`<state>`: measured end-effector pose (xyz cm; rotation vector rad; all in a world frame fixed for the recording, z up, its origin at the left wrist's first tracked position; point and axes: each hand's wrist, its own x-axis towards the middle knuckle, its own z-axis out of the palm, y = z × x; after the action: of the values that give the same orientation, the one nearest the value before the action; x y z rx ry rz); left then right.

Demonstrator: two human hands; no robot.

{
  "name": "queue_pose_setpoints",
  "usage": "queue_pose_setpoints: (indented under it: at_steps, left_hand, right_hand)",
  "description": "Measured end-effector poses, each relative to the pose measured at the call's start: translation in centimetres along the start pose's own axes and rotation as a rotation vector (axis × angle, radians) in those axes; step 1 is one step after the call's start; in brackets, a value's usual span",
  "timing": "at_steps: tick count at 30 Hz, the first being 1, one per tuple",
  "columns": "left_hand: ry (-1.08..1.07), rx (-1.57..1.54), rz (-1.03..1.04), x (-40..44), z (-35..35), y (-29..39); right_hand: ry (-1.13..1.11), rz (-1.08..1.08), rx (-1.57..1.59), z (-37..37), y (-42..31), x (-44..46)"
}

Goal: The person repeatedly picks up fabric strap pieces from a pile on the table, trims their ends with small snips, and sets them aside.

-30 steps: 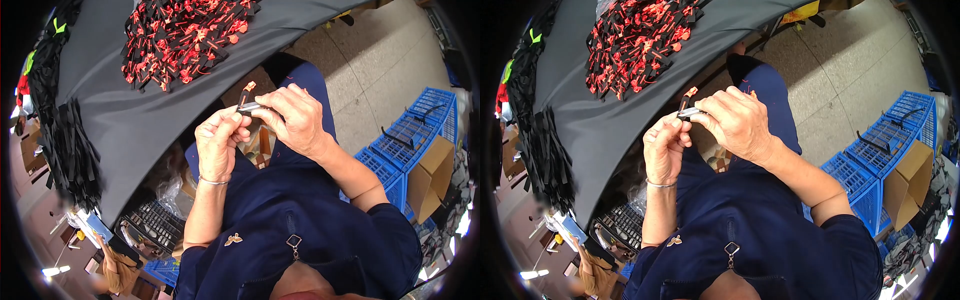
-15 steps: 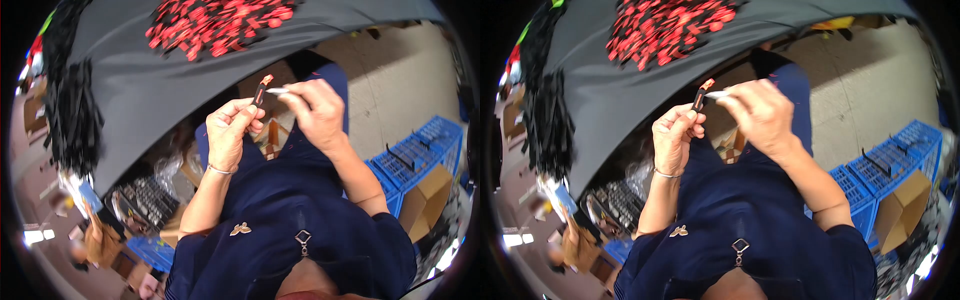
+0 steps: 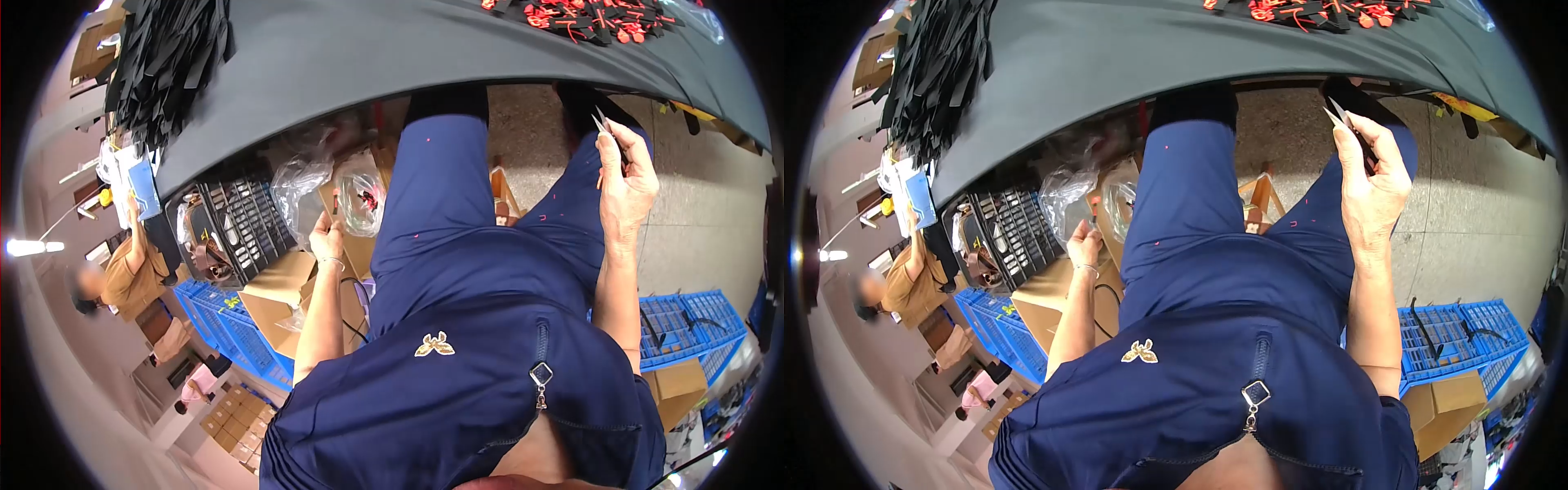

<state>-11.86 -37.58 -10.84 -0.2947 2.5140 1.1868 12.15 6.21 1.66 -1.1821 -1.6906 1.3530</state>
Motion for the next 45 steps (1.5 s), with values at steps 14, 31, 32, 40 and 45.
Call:
queue_pose_setpoints:
  at_steps: [14, 31, 32, 40, 45]
  left_hand:
    - [-0.045, -0.062, 1.223, -5.2, 12.2, 30.6]
    - [-0.182, 0.262, 1.286, -1.3, 20.8, 39.7]
    - [-0.263, 0.178, 1.110, -1.9, 20.4, 39.6]
    - [-0.938, -0.387, 0.275, -9.9, 17.7, 37.6]
    - [-1.010, -0.344, 0.220, -13.6, 18.4, 35.7]
  right_hand:
    - [0.010, 0.063, 0.085, 0.2, -0.2, 1.0]
    - [0.064, 0.050, 0.139, -1.2, 0.5, 1.7]
    - [0.061, 0.044, 0.129, -1.1, 0.3, 1.9]
    - [0.088, -0.231, 0.160, 0.9, -3.4, 2.9]
    - [0.204, -0.659, -0.284, 0.9, -5.6, 3.6]
